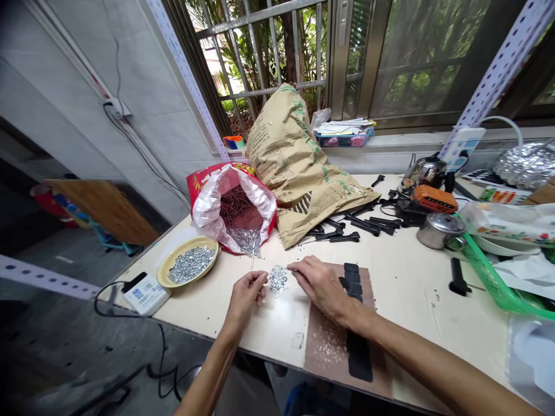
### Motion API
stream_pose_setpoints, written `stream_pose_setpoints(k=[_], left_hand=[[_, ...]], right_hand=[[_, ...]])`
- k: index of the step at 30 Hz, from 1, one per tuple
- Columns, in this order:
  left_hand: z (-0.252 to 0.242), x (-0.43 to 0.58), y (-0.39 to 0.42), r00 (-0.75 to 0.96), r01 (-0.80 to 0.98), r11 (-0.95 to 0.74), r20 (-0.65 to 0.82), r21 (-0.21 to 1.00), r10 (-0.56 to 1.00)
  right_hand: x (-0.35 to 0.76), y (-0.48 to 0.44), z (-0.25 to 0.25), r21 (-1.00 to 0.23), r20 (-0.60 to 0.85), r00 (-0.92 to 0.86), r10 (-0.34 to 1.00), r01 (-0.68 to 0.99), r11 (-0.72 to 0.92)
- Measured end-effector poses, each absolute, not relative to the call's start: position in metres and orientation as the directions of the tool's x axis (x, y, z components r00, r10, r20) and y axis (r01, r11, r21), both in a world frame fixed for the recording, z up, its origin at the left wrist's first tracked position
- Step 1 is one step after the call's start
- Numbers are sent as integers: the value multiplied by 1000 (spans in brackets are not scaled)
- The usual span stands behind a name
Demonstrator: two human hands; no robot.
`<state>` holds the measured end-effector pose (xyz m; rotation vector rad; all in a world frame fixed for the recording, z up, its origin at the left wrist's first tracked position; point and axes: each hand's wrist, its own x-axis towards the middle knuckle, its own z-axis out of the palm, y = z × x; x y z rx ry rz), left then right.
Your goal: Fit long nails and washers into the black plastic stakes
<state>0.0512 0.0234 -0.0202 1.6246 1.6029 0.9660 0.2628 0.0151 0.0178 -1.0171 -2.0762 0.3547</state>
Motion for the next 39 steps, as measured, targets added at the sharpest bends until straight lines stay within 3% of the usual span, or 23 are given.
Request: stream_pose_setpoints(k=[3, 5, 8, 18, 24, 32, 39], left_hand=[[-2, 66, 4, -52, 197, 64, -54, 978, 997], [10, 76, -7, -60, -8, 104, -105, 995, 993], [23, 87, -17, -59, -106, 99, -106, 989, 993], [39, 100, -28, 3, -165, 98, -99, 981, 995], [38, 92, -25, 162, -182, 162, -133, 970, 978], [32, 98, -23, 288, -226, 251, -181, 941, 940], [31, 105, -22, 249, -82, 192, -166, 978, 954]], right_hand=[[251, -1, 23, -539, 504, -406, 762, 542, 645], [249, -8, 25, -543, 487, -401, 776, 557, 629], [251, -15, 27, -544, 473, -385, 792, 580, 606], [263, -34, 37, -448, 510, -345, 788, 675, 586], [269, -45, 50, -340, 457, -375, 807, 764, 548], [284, -52, 57, -353, 419, -411, 810, 748, 562], [293, -54, 50, -276, 456, -404, 793, 783, 557]])
